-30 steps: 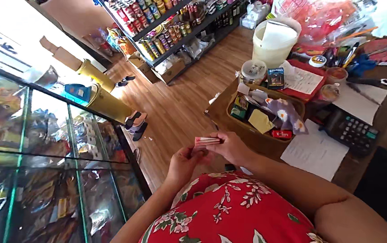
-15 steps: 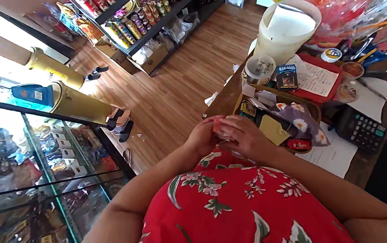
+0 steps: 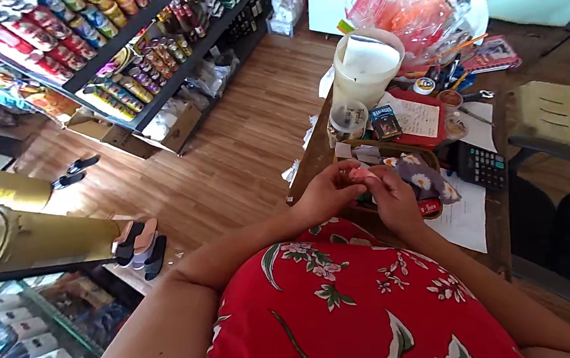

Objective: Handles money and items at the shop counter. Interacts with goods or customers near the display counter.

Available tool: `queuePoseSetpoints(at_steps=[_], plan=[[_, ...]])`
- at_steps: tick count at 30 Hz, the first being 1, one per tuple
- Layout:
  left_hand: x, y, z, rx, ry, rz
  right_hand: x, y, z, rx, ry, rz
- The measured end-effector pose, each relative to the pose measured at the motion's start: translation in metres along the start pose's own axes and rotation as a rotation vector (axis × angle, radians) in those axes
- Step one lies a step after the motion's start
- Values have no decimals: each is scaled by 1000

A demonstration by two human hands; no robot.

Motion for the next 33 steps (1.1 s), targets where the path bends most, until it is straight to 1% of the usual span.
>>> queuePoseSetpoints(at_steps=[3, 5, 6, 8, 10, 11, 12, 13, 15, 16, 17, 18, 19, 22, 23, 24, 25, 27, 28, 29, 31, 33], plan=[[6, 6, 0, -50, 68, -22, -1, 3, 7, 61, -84, -34], [9, 6, -3, -112, 174, -10, -4, 5, 7, 22, -3, -49], [11, 7, -7, -164, 244, 5, -6, 6, 4, -34, 118, -52], [15, 8, -13, -280, 392, 50, -11, 9, -6, -202, 451, -32], [18, 12, -17, -306, 475, 73, -12, 11, -12, -317, 703, -60], [20, 13, -17, -278, 463, 68, -12, 11, -13, -327, 755, -92], [21, 15, -14, -209, 399, 53, -11, 11, -14, -301, 755, -121], [23, 19, -10, -120, 281, 14, -10, 12, -15, -248, 726, -150], [27, 26, 0, 19, -49, -103, -11, 15, -18, -170, 694, -195], [27, 28, 4, 43, -183, -156, -14, 16, -20, -182, 717, -200], [26, 29, 6, 30, -240, -194, -19, 16, -23, -235, 767, -187], [26, 28, 5, -26, -202, -215, -24, 16, -25, -310, 837, -174], [26, 26, 2, -130, -60, -214, -28, 16, -27, -388, 916, -172], [16, 20, -18, -672, 755, -134, -33, 13, -31, -552, 1053, -216], [12, 21, -18, -769, 970, -100, -33, 12, -33, -598, 1071, -242], [8, 22, -15, -795, 1112, -58, -32, 11, -34, -633, 1080, -268], [5, 24, -11, -759, 1186, -9, -29, 10, -34, -653, 1080, -286], [4, 27, 0, -584, 1166, 101, -19, 11, -32, -645, 1052, -303], [4, 27, 5, -487, 1086, 150, -15, 12, -30, -639, 1029, -297], [5, 27, 9, -442, 973, 159, -11, 13, -28, -639, 1008, -284], [6, 25, 10, -489, 792, 79, -8, 14, -25, -636, 984, -248], [7, 25, 6, -560, 735, 33, -5, 15, -25, -556, 956, -234]])
Point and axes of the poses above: each hand's wrist, its own y-axis towards the middle knuckle, its own x-axis out of the back of the hand, z = x × y, the point moved 6 cm from there along y, towards the middle knuckle, and after that the axes turned 11 degrees about z, right-handed, at the moved point
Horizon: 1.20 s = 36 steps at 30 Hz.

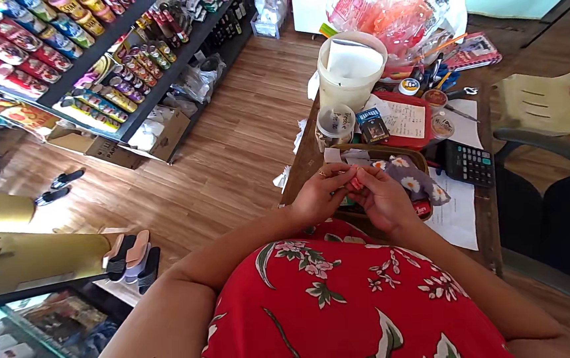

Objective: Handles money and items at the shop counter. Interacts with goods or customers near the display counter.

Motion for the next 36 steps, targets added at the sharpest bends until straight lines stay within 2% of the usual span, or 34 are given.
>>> queuePoseSetpoints(at_steps=[5, 8, 12, 15, 17, 20, 25, 27, 33, 36], plan=[[6, 9, -9, -47, 25, 4, 4, 0, 4, 343, -190, 128], [5, 9, -13, -28, 30, -18, 5, -7, 4, 449, -366, 186], [6, 6, -14, 34, -56, -69, 15, -15, 1, 638, -692, 389], [2, 2, -17, -12, -58, -32, 19, -17, 3, 703, -804, 341], [-2, -4, -16, -74, -31, -36, 21, -16, 2, 702, -763, 311], [0, -12, -9, -130, 2, -78, 17, -7, -4, 572, -657, 322], [17, -23, 5, -86, -120, -185, -2, 20, -23, 265, -354, 351], [26, -25, 13, -64, -197, -233, -11, 30, -25, 194, -364, 378], [44, -18, 41, -29, -413, -287, -29, 39, 1, 409, -810, 313], [64, -2, 70, -1, -341, -312, -22, 45, 42, 538, -988, 294]])
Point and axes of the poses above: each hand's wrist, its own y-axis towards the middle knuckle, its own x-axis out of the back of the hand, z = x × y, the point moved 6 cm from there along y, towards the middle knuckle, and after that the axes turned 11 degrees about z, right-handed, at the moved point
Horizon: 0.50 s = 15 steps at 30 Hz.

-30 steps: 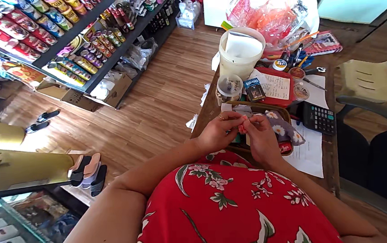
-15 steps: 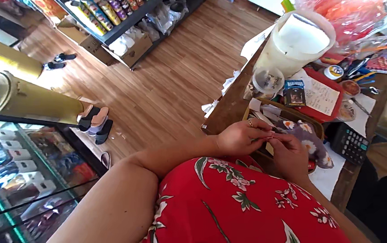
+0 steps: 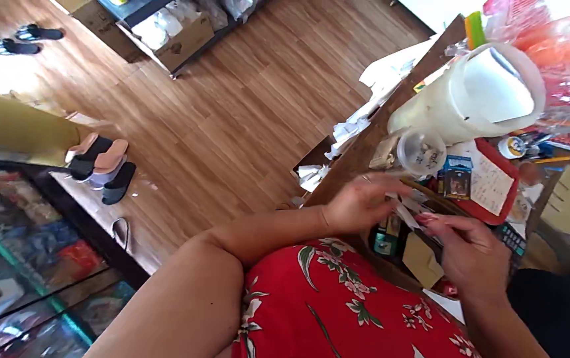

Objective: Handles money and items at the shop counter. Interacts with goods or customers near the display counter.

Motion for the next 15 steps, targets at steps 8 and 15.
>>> queuePoseSetpoints(at_steps=[8, 15], plan=[[109, 24, 219, 1089, 269, 172, 225, 22, -5, -81, -453, -584], [70, 16, 301, 1240, 166, 408, 309, 65, -113, -609, -437, -712]])
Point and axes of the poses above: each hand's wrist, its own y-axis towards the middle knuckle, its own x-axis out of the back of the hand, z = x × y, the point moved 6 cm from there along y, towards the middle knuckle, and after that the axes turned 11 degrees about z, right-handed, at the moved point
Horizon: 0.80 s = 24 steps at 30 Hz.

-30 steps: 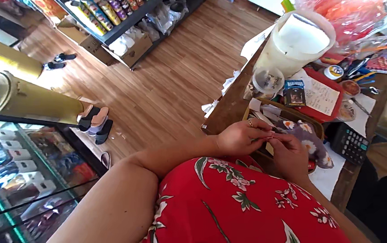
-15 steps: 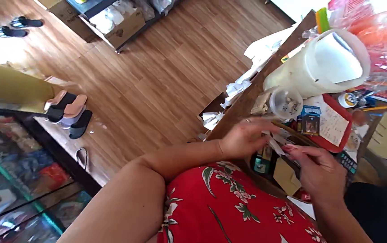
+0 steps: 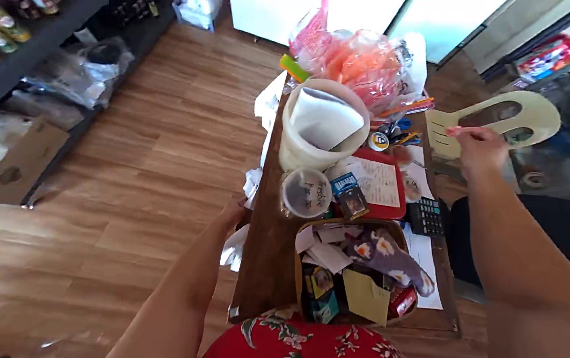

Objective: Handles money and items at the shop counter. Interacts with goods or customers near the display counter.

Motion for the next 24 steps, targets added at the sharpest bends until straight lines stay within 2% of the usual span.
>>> queuePoseSetpoints(at_steps=[4, 7, 12, 16, 20, 24], plan=[[-5, 6, 3, 5, -170, -60, -45, 39, -22, -136, -73, 133], [-3, -3, 7, -5, -227, -175, -69, 67, -29, -177, -126, 210], [10, -27, 23, 12, -131, -381, -88, 99, -32, -212, -278, 336], [12, -46, 38, 40, -296, -501, -101, 109, -37, -242, -359, 460], [15, -59, 41, -27, -443, -513, -108, 114, -36, -273, -432, 484], [26, -79, 41, -47, -357, -539, -122, 133, -49, -255, -595, 532]])
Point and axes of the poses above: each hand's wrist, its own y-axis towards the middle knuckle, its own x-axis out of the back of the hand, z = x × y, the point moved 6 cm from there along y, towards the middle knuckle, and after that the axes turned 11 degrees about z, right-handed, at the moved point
